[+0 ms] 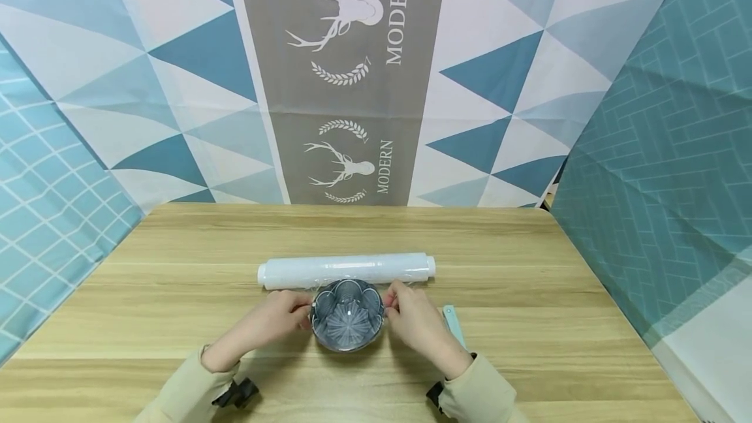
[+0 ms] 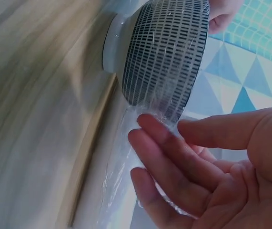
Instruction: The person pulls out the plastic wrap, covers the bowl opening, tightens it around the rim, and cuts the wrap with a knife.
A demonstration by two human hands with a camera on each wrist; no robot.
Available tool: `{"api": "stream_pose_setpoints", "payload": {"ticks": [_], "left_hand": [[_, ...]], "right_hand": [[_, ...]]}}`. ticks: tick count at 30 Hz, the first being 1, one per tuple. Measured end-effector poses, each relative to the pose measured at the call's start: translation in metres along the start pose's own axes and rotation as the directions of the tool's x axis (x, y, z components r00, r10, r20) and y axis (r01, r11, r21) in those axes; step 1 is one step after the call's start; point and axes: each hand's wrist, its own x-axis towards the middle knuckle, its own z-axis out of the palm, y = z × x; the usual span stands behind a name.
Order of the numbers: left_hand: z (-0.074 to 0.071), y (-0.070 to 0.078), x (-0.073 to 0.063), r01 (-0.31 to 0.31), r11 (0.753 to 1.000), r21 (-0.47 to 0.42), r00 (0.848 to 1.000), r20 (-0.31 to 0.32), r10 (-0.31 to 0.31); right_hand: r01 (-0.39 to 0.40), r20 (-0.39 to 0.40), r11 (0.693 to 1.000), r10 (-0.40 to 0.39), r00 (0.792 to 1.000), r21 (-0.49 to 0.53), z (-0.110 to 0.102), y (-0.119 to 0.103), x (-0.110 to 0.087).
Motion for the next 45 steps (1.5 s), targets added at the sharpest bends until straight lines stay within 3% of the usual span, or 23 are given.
{"api": "stream_pose_setpoints", "payload": {"ticks": [4,7,9,11,12,16,21,26,31,34,45], "left_hand": [[-0.002,-0.005,-0.005,0.094,0.994,-0.048,0.995,0.029,-0.092],[-0.002,-0.007,-0.01,0.188,0.956,-0.224,0.98,0.106,-0.168],[-0.001,-0.007,-0.013,0.234,0.9,-0.368,0.967,0.185,-0.175],[0.003,-0.006,-0.015,0.3,0.806,-0.509,0.944,0.28,-0.175],[0.006,-0.004,-0.016,0.326,0.766,-0.554,0.933,0.318,-0.167],[0.021,0.003,-0.019,0.385,0.647,-0.659,0.908,0.394,-0.139],[0.036,0.011,-0.02,0.406,0.512,-0.757,0.904,0.413,-0.105],[0.041,0.012,-0.019,0.398,0.42,-0.815,0.909,0.411,-0.063],[0.044,0.012,-0.021,0.381,0.355,-0.853,0.92,0.387,-0.057],[0.045,0.012,-0.022,0.374,0.332,-0.866,0.925,0.376,-0.058],[0.04,0.011,-0.022,0.362,0.347,-0.865,0.929,0.367,-0.053]], "right_hand": [[-0.067,0.052,0.998,0.068,0.996,-0.012,-0.005,0.005,0.002],[-0.081,0.08,0.997,0.081,0.993,-0.001,-0.01,0.012,0.009],[-0.059,0.074,0.998,0.059,0.995,-0.002,-0.014,0.016,0.015],[-0.014,0.04,0.999,0.015,0.999,-0.036,-0.017,0.02,0.023],[0.018,0.022,0.998,-0.017,1.0,-0.062,-0.018,0.021,0.027],[0.111,-0.02,0.981,-0.116,0.993,-0.158,-0.014,0.023,0.043],[0.167,-0.034,0.965,-0.177,0.984,-0.201,-0.004,0.024,0.06],[0.2,-0.021,0.947,-0.212,0.977,-0.253,0.003,0.028,0.068],[0.201,0.101,0.945,-0.18,0.978,-0.257,0.006,0.032,0.075],[0.18,0.168,0.943,-0.137,0.976,-0.278,0.008,0.034,0.077],[0.174,0.202,0.912,-0.103,0.974,-0.372,0.007,0.032,0.081]]}}
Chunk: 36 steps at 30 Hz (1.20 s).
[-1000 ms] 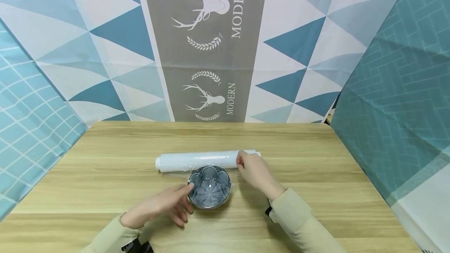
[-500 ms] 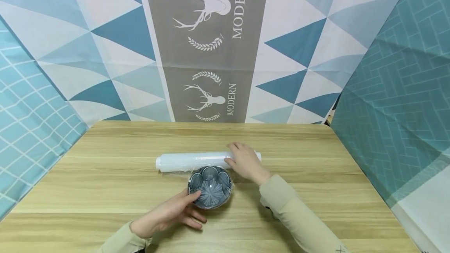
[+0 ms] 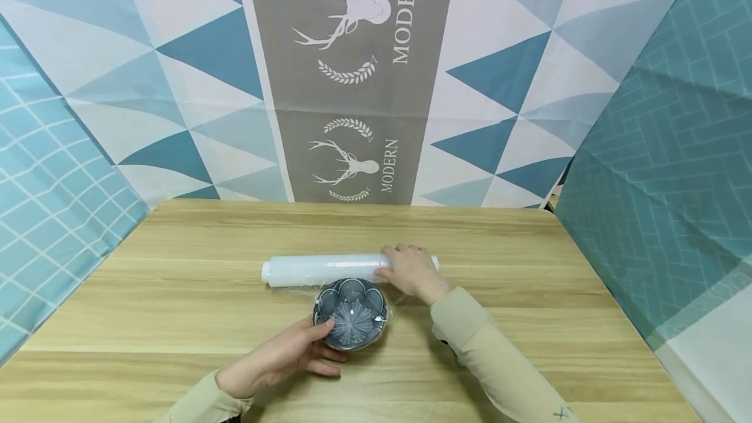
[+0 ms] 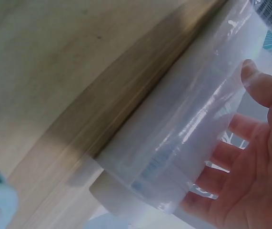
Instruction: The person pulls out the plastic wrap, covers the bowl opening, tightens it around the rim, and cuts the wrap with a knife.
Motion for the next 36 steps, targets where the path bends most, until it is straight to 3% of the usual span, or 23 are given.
{"api": "stream_pose_setpoints", "payload": {"ticks": [9,18,36], "left_hand": [[-0.003,0.001,-0.001,0.012,1.0,0.016,1.0,0.008,-0.012],[-0.012,0.001,-0.003,0.025,0.997,0.075,1.0,-0.018,-0.024],[-0.025,0.007,-0.004,0.033,0.977,0.213,0.997,-0.08,-0.016]], "right_hand": [[-0.022,0.014,1.0,0.022,1.0,-0.011,-0.004,-0.003,-0.005],[-0.107,0.046,0.994,0.108,0.993,-0.026,-0.005,-0.004,-0.012],[-0.03,0.069,0.989,0.04,0.997,-0.145,-0.013,0.001,-0.028]]}}
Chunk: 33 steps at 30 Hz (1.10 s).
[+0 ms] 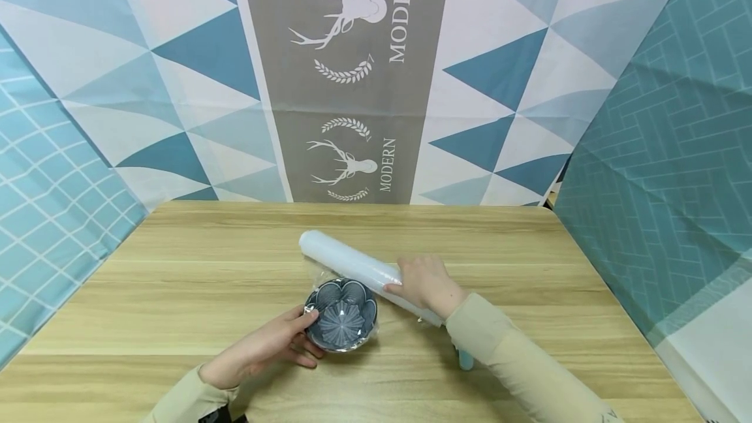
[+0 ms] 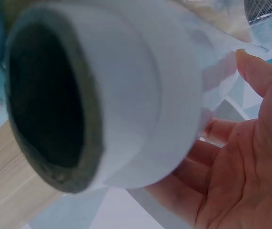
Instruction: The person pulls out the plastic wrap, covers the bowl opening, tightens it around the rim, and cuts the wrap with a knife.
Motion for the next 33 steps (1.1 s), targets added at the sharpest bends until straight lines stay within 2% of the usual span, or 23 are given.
{"api": "stream_pose_setpoints", "payload": {"ticks": [10,21,27,33], "left_hand": [[-0.005,-0.001,0.003,-0.035,0.999,0.041,0.999,-0.026,0.036],[-0.01,0.004,0.005,-0.068,0.978,0.195,0.994,-0.066,0.083],[-0.015,0.005,0.008,-0.071,0.967,0.246,0.991,-0.092,0.096],[-0.02,0.004,0.01,-0.083,0.969,0.234,0.99,-0.095,0.108]], "right_hand": [[-0.061,0.049,0.998,0.06,0.997,0.03,0.002,-0.002,-0.009],[-0.104,0.111,0.985,0.089,0.99,0.135,0.008,-0.003,-0.026],[-0.11,0.091,0.978,0.095,0.991,0.178,0.012,-0.001,-0.034],[-0.147,0.072,0.973,0.136,0.988,0.176,0.013,-0.006,-0.044]]}}
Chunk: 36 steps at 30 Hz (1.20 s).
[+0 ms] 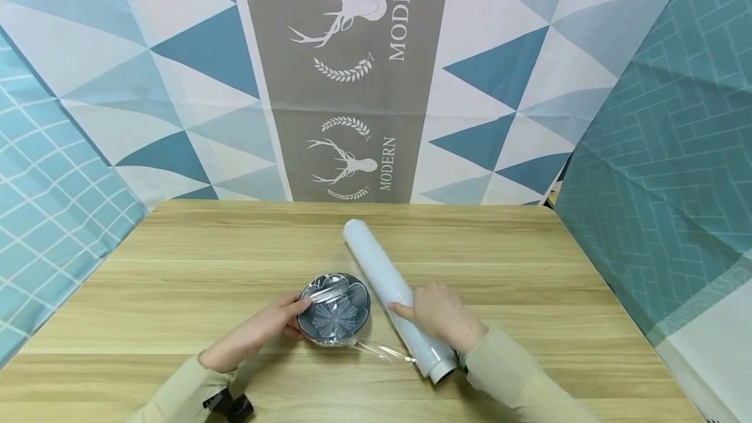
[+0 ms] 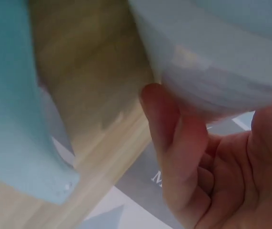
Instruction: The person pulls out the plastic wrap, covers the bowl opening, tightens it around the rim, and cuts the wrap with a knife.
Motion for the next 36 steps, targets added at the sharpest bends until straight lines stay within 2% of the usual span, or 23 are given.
{"api": "stream_pose_setpoints", "payload": {"ticks": [2,7,16,23,29,36], "left_hand": [[-0.002,-0.001,0.002,-0.015,1.0,0.001,1.0,0.003,0.015],[-0.004,-0.001,0.007,-0.01,1.0,0.018,1.0,-0.026,0.01],[-0.004,0.003,0.008,0.04,0.998,0.053,0.995,-0.097,-0.035],[-0.003,0.001,0.014,0.056,0.996,0.07,0.987,-0.153,-0.045],[-0.006,0.002,0.016,0.046,0.991,0.127,0.986,-0.168,-0.024],[-0.007,0.0,0.019,0.065,0.986,0.155,0.985,-0.168,-0.038]], "right_hand": [[-0.013,-0.014,1.0,0.013,1.0,0.009,0.001,-0.002,-0.004],[-0.072,-0.036,0.994,0.075,0.997,0.078,0.005,-0.009,-0.015],[-0.209,0.069,0.938,0.198,0.978,0.278,0.008,-0.018,-0.031],[-0.233,0.063,0.919,0.225,0.972,0.318,0.013,-0.022,-0.037],[-0.25,0.066,0.903,0.243,0.968,0.349,0.016,-0.027,-0.043],[-0.282,0.075,0.869,0.276,0.958,0.407,0.02,-0.03,-0.051]]}}
